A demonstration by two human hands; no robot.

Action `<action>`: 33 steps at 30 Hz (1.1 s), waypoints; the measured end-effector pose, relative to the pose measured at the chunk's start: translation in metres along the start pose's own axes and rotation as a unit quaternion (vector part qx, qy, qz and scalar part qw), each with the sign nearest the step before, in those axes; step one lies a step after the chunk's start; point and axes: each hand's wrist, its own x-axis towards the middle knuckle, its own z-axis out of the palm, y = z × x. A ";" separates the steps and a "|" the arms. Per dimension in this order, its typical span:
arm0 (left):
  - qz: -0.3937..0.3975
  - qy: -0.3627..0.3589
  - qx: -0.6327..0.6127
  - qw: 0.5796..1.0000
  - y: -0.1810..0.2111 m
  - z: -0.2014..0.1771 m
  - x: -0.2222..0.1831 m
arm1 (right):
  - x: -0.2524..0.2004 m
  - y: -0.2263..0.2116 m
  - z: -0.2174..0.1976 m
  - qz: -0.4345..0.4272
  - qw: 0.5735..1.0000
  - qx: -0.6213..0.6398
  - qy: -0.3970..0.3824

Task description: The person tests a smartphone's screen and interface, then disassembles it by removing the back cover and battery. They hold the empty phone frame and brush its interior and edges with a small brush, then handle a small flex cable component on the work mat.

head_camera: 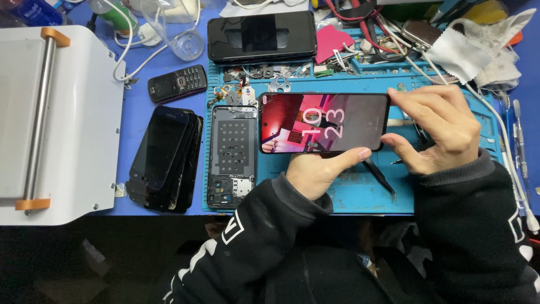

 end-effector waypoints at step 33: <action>0.011 -0.013 0.004 1.000 0.000 0.001 0.000 | 0.001 -0.004 -0.002 0.005 1.000 0.002 0.007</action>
